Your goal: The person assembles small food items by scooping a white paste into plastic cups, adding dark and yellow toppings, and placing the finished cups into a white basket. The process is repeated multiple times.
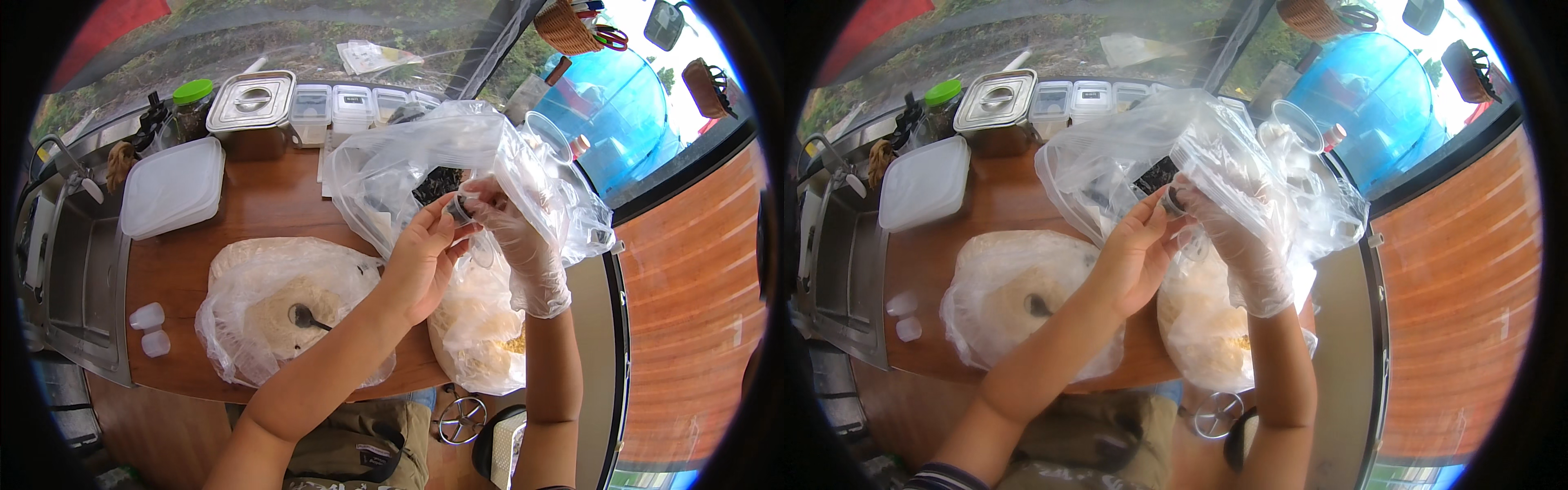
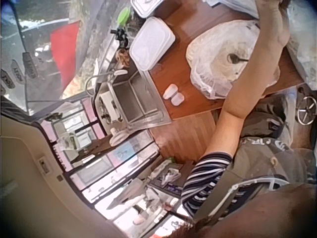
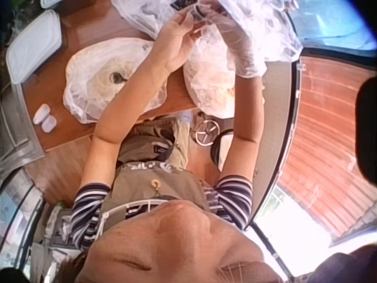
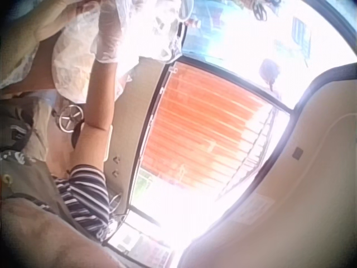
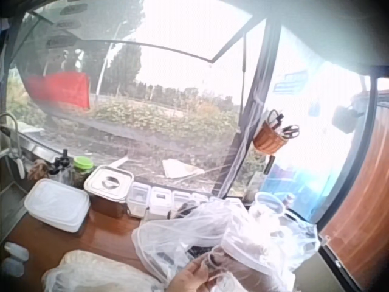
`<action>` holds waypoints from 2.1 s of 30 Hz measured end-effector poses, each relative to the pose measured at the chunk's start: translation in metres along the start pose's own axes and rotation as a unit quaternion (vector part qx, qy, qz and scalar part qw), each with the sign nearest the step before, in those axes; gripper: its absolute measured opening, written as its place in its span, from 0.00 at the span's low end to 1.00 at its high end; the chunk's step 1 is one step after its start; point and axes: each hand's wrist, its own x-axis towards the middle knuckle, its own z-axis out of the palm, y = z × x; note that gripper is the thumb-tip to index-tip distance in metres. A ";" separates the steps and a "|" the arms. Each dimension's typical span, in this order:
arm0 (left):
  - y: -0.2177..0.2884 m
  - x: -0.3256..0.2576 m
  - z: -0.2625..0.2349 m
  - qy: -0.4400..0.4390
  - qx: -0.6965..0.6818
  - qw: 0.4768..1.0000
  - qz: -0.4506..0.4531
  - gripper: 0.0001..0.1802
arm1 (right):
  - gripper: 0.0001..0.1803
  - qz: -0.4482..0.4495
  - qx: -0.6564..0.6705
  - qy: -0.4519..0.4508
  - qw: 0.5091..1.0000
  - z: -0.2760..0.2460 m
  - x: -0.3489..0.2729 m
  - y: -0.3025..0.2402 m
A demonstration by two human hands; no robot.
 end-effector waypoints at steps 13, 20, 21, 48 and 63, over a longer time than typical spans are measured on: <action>0.004 -0.071 0.013 -0.047 -0.027 0.997 -0.050 0.28 | 0.22 0.058 0.024 0.061 0.996 -0.072 -0.136 -0.019; -0.045 -0.110 0.023 -0.061 -0.057 0.987 -0.139 0.28 | 0.11 0.140 -0.398 0.129 0.897 -0.103 -0.175 0.096; -0.054 -0.112 0.024 -0.075 -0.062 0.984 -0.147 0.27 | 0.12 0.082 -0.480 0.072 0.870 -0.102 -0.178 0.106; -0.151 -0.107 0.036 0.016 -0.008 0.980 -0.199 0.26 | 0.06 -0.043 -0.142 0.157 0.976 -0.097 -0.200 0.046; -0.146 -0.107 0.030 -0.013 -0.047 0.980 -0.193 0.31 | 0.22 0.017 -0.055 0.086 0.995 -0.116 -0.207 0.032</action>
